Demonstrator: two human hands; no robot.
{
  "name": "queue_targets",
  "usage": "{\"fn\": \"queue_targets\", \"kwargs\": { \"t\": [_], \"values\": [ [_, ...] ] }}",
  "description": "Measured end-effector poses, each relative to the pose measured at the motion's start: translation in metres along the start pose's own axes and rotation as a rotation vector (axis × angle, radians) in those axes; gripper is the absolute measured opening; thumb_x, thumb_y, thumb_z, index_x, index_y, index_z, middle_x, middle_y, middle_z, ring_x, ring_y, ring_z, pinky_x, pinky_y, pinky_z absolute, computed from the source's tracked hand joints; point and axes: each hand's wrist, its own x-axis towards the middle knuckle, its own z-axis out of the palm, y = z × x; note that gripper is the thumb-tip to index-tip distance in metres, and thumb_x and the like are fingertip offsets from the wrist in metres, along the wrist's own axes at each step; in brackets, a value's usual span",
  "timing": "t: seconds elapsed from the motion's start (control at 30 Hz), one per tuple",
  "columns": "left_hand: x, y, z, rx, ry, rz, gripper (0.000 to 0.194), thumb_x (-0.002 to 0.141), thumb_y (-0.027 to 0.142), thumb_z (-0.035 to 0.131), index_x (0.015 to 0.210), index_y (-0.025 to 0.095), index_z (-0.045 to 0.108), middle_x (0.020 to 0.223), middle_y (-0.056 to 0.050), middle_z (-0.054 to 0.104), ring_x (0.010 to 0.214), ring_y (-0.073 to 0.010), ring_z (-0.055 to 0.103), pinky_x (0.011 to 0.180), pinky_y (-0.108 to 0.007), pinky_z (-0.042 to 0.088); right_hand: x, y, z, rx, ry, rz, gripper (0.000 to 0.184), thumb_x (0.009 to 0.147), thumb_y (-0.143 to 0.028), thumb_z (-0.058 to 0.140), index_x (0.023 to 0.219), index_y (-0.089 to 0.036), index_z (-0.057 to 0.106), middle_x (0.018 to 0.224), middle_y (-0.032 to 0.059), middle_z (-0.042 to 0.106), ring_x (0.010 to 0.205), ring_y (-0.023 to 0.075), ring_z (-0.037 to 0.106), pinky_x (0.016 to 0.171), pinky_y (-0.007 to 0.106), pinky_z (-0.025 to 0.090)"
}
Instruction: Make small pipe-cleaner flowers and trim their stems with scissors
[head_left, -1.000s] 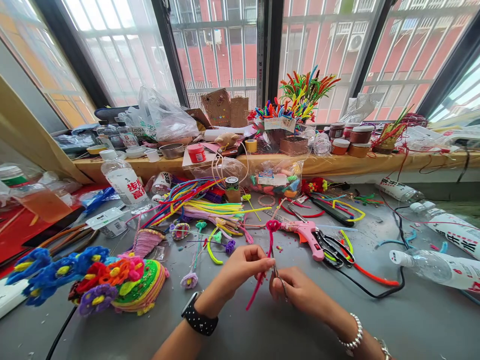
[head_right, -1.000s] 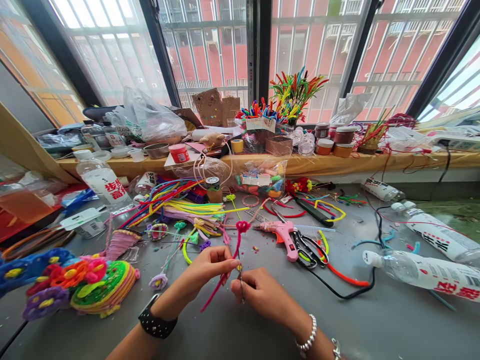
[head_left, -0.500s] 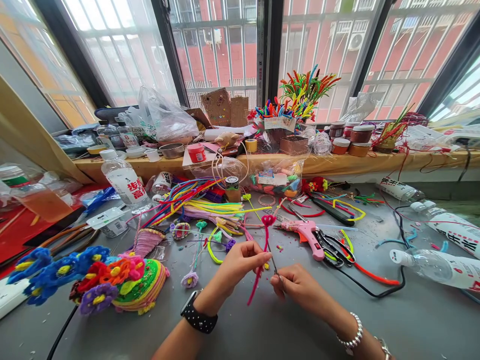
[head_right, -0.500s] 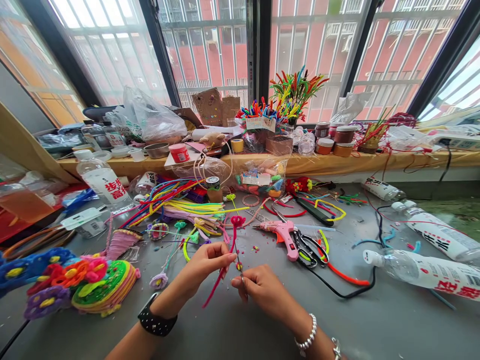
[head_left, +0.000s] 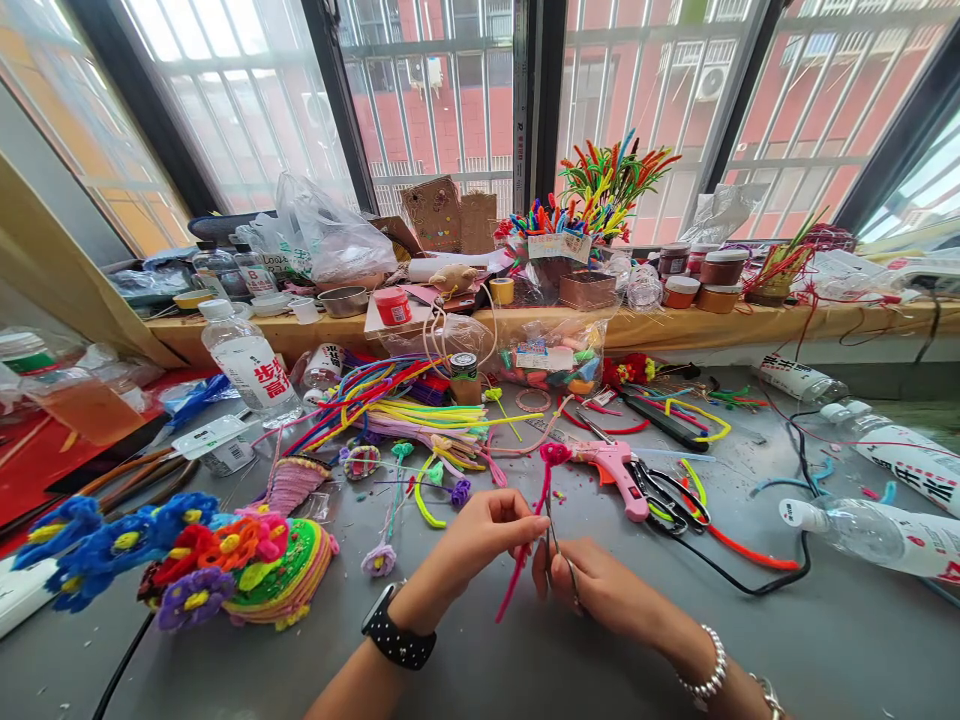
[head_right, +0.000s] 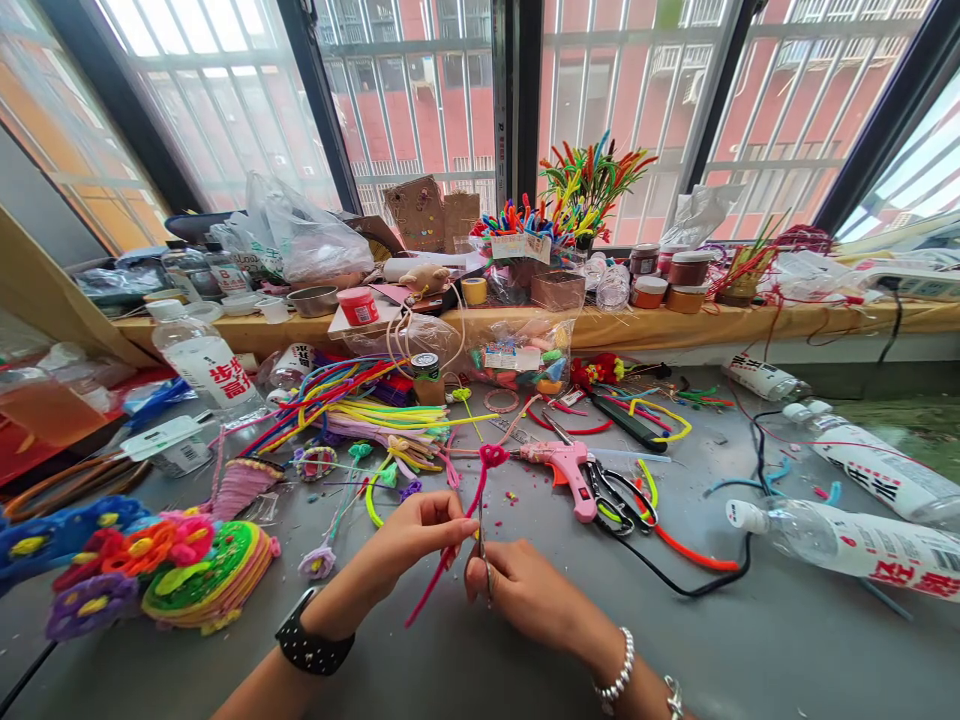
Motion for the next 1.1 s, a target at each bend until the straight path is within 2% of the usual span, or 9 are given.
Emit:
{"fn": "queue_targets", "kwargs": {
  "t": [0.23,0.43,0.67,0.83,1.0,1.1],
  "values": [
    [0.0,0.0,0.0,0.024,-0.017,-0.033,0.029,0.061,0.038,0.062,0.056,0.015,0.046,0.046,0.005,0.047,0.044,-0.0063,0.043,0.046,-0.019,0.03,0.002,0.004,-0.005,-0.073,0.024,0.027,0.069,0.076,-0.066,0.014,0.058,-0.012,0.054,0.049,-0.0025,0.038,0.048,0.008,0.036,0.046,0.019,0.026],
    [0.0,0.001,0.0,-0.001,-0.01,-0.021,0.029,0.062,0.037,0.062,0.055,0.015,0.045,0.046,0.005,0.047,0.044,-0.0064,0.043,0.046,-0.019,0.031,0.004,0.01,-0.003,-0.102,0.094,0.041,0.064,0.078,-0.062,0.023,0.051,-0.012,0.053,0.046,-0.0018,0.042,0.047,0.0082,0.039,0.048,0.02,0.029],
    [-0.001,0.008,0.001,-0.028,0.069,0.007,0.028,0.06,0.035,0.064,0.053,0.014,0.046,0.048,0.005,0.047,0.044,-0.0054,0.04,0.046,-0.019,0.031,0.006,0.009,-0.001,-0.019,0.121,0.062,0.062,0.077,-0.062,0.027,0.044,-0.014,0.046,0.041,-0.0033,0.037,0.043,0.0071,0.035,0.047,0.02,0.027],
    [-0.001,0.01,0.002,-0.037,0.095,0.014,0.028,0.06,0.035,0.064,0.053,0.014,0.046,0.047,0.005,0.047,0.044,-0.0056,0.04,0.046,-0.019,0.03,0.006,0.013,0.0,0.04,0.085,0.061,0.064,0.077,-0.064,0.023,0.046,-0.013,0.046,0.044,-0.0026,0.038,0.044,0.007,0.034,0.047,0.021,0.026],
    [-0.001,0.008,0.002,-0.024,0.104,0.024,0.028,0.062,0.035,0.063,0.054,0.014,0.046,0.046,0.005,0.047,0.044,-0.0058,0.04,0.047,-0.019,0.031,0.003,0.004,0.001,-0.002,0.049,0.051,0.068,0.078,-0.064,0.011,0.061,-0.013,0.053,0.051,-0.0026,0.037,0.049,0.0083,0.034,0.046,0.019,0.027],
    [-0.001,0.006,0.001,-0.015,0.086,0.02,0.028,0.063,0.035,0.062,0.055,0.014,0.046,0.047,0.005,0.047,0.044,-0.0059,0.041,0.046,-0.019,0.03,0.001,0.0,0.0,0.005,0.045,0.036,0.067,0.077,-0.065,0.01,0.063,-0.014,0.052,0.052,-0.0029,0.036,0.05,0.0087,0.034,0.046,0.019,0.028]
  ]
}}
